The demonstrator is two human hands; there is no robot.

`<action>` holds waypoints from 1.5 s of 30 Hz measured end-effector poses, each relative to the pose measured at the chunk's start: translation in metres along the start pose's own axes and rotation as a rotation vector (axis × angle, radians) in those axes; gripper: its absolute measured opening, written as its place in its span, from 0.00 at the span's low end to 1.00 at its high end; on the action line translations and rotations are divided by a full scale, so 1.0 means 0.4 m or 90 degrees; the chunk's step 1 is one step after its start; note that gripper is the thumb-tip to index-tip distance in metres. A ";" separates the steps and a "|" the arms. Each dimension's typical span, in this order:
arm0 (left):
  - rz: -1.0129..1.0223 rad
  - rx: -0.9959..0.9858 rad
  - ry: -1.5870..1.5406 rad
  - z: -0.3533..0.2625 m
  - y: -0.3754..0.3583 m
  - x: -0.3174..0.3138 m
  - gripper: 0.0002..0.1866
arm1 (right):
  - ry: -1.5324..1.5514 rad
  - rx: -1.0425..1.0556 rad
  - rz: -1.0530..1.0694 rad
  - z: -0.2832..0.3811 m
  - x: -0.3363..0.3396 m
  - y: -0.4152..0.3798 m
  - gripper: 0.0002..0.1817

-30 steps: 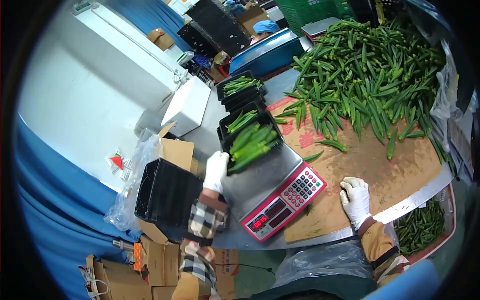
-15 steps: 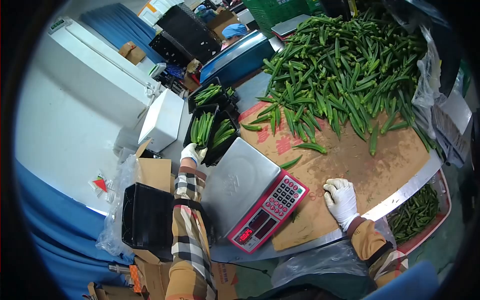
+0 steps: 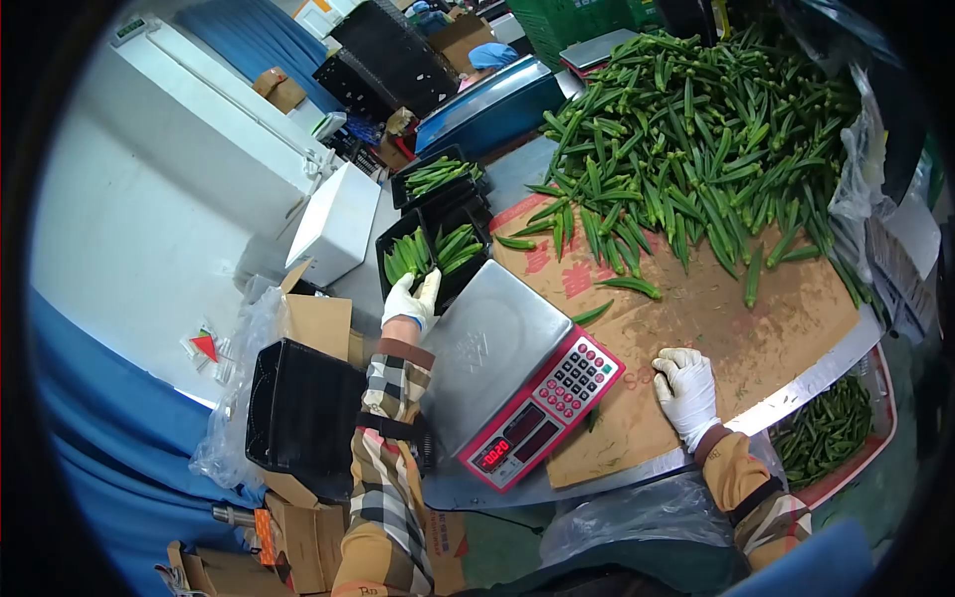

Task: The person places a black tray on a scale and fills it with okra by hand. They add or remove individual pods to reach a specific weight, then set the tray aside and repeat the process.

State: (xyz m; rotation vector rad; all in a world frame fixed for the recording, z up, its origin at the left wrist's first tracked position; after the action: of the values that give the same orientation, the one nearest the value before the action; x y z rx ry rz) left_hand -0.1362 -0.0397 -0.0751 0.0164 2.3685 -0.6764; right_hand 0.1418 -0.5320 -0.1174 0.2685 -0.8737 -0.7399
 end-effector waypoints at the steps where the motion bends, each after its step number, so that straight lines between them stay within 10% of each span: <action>1: 0.014 -0.004 0.024 0.003 -0.010 -0.008 0.18 | -0.001 -0.005 0.005 -0.005 -0.004 -0.003 0.15; 9: 0.108 0.171 -0.012 0.081 -0.255 -0.100 0.22 | 0.008 0.007 -0.015 -0.010 -0.006 -0.008 0.14; 15: 0.280 -0.063 0.260 0.034 -0.635 -0.192 0.18 | 0.031 0.016 -0.040 -0.009 0.000 -0.011 0.12; 18: 0.322 -0.363 0.481 -0.039 -0.924 -0.245 0.24 | 0.047 0.008 -0.052 -0.006 0.010 -0.011 0.10; 22: -0.143 -1.149 0.989 -0.207 -1.193 -0.167 0.22 | 0.053 0.006 -0.056 -0.023 0.004 -0.022 0.09; 24: -0.300 -1.260 1.283 -0.263 -1.223 -0.128 0.22 | 0.049 0.000 -0.044 -0.023 0.002 -0.020 0.09; 26: -0.324 -0.858 1.358 -0.460 -1.066 0.104 0.24 | 0.044 -0.009 -0.033 -0.029 -0.006 -0.021 0.10; 34: -0.143 -0.561 1.215 -0.612 -0.903 0.173 0.22 | 0.090 0.007 -0.055 -0.038 -0.005 -0.032 0.08; 38: -0.054 -0.608 1.093 -0.674 -0.892 0.192 0.18 | 0.095 -0.011 -0.040 -0.046 -0.008 -0.032 0.08; 45: -0.270 -0.787 0.480 -0.703 -1.065 0.216 0.20 | 0.110 -0.019 -0.048 -0.055 -0.020 -0.037 0.09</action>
State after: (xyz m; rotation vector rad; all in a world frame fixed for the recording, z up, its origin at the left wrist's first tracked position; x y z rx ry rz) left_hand -0.4504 -0.2894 0.2522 -0.9082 3.1252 0.8751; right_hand 0.1484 -0.5387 -0.1434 0.3359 -0.6917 -0.7872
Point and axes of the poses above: each hand's wrist, its own y-axis towards the middle knuckle, its own x-axis out of the back of the hand, z = x × y, the point moved 9 cm from there along y, towards the middle knuckle, and after that the axes turned 7 degrees about y, right-handed, at the moved point
